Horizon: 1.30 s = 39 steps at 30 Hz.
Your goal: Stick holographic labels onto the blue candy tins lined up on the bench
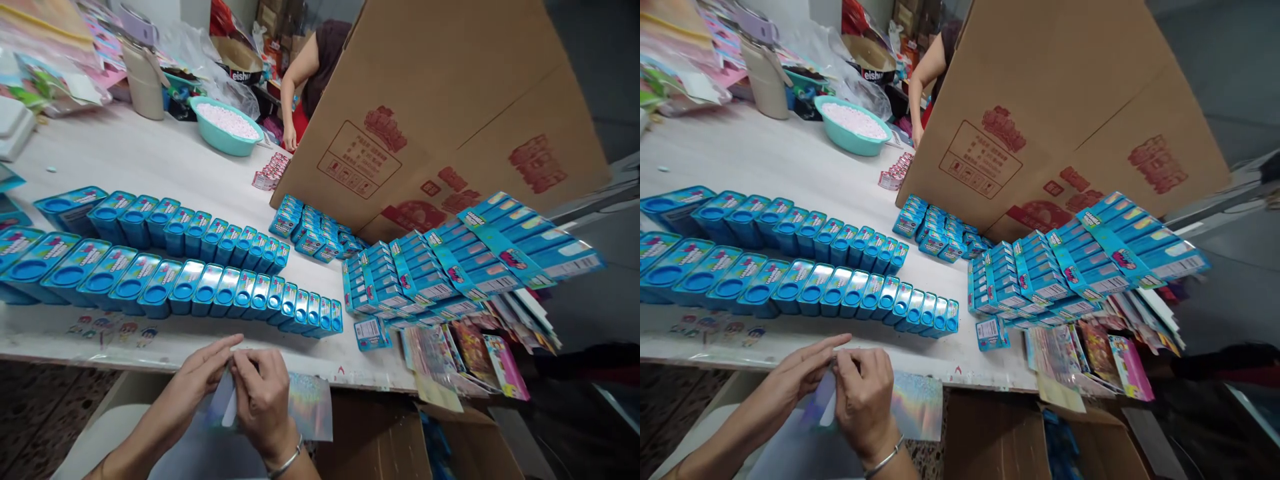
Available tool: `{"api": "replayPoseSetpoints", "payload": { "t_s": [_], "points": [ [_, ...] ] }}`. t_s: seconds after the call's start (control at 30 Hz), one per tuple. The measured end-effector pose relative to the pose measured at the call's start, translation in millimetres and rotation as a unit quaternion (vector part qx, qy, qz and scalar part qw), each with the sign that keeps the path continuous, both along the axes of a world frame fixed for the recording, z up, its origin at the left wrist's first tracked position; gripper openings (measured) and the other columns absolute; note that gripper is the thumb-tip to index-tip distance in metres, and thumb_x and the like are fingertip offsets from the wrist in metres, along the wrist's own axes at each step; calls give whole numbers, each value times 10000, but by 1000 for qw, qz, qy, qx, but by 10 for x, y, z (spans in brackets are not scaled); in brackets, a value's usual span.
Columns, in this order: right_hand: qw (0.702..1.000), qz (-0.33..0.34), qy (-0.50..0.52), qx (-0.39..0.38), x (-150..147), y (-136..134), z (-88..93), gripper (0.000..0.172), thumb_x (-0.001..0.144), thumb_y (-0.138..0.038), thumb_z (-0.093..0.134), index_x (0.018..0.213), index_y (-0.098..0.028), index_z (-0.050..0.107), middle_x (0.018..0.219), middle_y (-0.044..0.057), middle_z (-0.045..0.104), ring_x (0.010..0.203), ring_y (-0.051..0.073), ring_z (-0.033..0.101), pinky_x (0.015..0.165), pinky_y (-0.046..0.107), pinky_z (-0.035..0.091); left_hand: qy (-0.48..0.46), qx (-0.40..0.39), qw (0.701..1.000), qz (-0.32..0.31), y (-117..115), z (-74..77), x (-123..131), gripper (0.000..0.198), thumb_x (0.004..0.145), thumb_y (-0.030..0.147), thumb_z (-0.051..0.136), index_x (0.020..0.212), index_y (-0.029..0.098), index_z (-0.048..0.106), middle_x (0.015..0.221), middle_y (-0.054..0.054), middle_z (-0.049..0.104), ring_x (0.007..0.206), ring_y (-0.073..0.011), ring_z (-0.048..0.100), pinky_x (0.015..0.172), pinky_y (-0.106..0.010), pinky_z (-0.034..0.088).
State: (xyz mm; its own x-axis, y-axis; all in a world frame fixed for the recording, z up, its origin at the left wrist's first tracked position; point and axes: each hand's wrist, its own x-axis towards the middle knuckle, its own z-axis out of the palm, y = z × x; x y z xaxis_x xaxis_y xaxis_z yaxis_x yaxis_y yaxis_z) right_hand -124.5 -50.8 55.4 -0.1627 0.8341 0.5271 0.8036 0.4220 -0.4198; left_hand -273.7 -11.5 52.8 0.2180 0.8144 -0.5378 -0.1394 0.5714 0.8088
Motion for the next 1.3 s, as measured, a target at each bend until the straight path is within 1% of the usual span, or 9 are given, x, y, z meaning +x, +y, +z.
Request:
{"api": "replayPoseSetpoints", "payload": {
  "t_s": [0.3,0.5,0.7,0.83,0.93,1.07,1.17,1.23,1.3],
  "points": [
    [1000,-21,-21,-5,12,-74,-29,287,1004,-152,531,1255,-210,658,966,79,718,848,218,615,716,346,465,-107,-71,991,23,-46,-139,38,611,743,534,804,1253,206,730,1111,-85,784,1089,-236,676,851,-275,511],
    [1000,-8,20,9,29,-152,-35,358,976,-110,533,1306,-193,643,1143,114,719,997,242,643,827,375,524,-113,-82,990,35,-80,-213,51,563,752,491,805,1247,236,727,1301,-80,729,1154,-225,671,849,-263,535],
    [997,-17,59,35,16,-174,-58,320,963,-96,566,1250,-199,663,1108,105,731,1012,231,664,854,368,541,-123,-98,986,47,-89,-82,82,635,611,460,888,1178,212,743,1294,-103,739,1229,-277,662,895,-299,557],
    [994,-31,99,13,-19,-173,-45,208,971,-101,556,1093,-215,680,1066,85,722,988,210,662,846,347,536,-113,-91,989,32,-78,-1,94,730,550,565,905,1175,224,743,1323,-91,733,1287,-288,629,911,-291,538],
    [995,-16,94,5,35,-232,219,185,976,-74,505,1024,-195,637,1052,95,709,989,209,648,857,345,519,-100,-78,992,-1,-27,-38,98,782,566,706,852,1155,202,754,1257,-112,764,1239,-301,660,948,-328,529],
    [999,43,22,-11,309,-219,957,170,982,-67,488,961,-195,597,888,60,674,834,183,596,763,311,465,-43,-70,996,-26,47,-197,76,837,599,886,698,986,148,788,1051,-165,815,1079,-329,726,920,-367,531],
    [986,92,12,-137,542,53,1410,180,1021,-147,480,880,-208,575,819,19,627,760,154,561,693,273,424,-31,-59,996,-59,33,-279,50,854,697,934,540,887,137,783,938,-173,820,891,-307,744,744,-335,528],
    [964,125,7,-234,635,337,1517,174,1022,-177,506,869,-215,580,824,-6,635,756,139,573,686,253,417,-60,-30,994,-88,-2,-271,44,877,771,918,456,971,126,778,820,-145,806,693,-254,695,601,-302,466],
    [944,141,-2,-299,665,629,1484,155,1001,-171,548,860,-217,595,813,-26,646,755,133,584,684,239,412,-108,5,988,-108,-29,-218,54,931,812,907,391,1189,125,728,704,-96,765,551,-208,598,521,-282,390]
  ]
}}
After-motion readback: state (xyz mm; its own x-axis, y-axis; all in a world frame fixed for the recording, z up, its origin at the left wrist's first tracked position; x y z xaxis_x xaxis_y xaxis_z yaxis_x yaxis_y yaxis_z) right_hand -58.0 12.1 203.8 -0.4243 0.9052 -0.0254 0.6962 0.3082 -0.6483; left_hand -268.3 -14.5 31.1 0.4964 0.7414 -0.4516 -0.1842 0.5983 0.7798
